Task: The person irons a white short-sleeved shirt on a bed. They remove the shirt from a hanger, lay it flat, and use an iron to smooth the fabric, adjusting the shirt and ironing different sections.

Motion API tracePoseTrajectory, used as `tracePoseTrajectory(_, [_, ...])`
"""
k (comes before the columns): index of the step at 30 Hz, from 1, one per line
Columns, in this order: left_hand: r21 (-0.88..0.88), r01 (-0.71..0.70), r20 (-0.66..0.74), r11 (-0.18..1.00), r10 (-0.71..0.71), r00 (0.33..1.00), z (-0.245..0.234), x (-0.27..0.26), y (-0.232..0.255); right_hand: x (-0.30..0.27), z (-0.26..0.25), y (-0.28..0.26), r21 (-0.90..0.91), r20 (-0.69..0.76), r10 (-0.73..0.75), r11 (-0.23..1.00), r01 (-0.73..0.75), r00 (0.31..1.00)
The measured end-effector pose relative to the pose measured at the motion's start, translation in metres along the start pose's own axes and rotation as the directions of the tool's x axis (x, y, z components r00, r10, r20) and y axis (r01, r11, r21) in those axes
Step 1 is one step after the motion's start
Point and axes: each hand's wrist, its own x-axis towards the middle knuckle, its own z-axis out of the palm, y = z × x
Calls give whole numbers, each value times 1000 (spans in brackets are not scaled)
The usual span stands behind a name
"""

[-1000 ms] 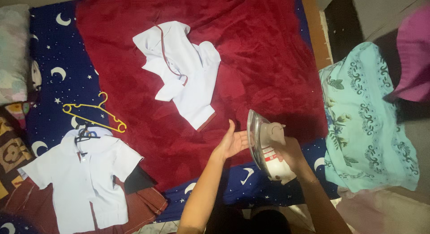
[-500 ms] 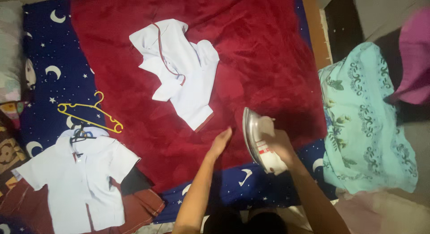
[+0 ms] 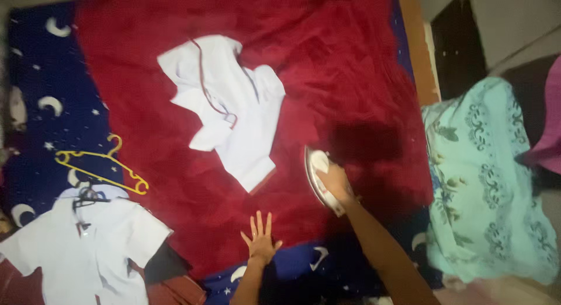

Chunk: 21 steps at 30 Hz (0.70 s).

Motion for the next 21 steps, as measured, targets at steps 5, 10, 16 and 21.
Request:
tracePoseTrajectory(5, [78,24,37,997,-27,999,9,1,3,11,-11,-33,-15,-69,-12,1000,11,998])
tracePoseTrajectory(10, [58,69,91,996,-75,993,0,6,10,33,-15,-49,-131,-95,-51,991,38,994])
tracePoseTrajectory(16, [-38,179,-167,983,-182,969,-21,26,77,-25,-35,-51,150,23,103,983,-106,994])
tracePoseTrajectory(21, [-201,-366,-435,909,252,865,-37,72,150,-37,-22,-15,-28,-92,-10,1000,8,996])
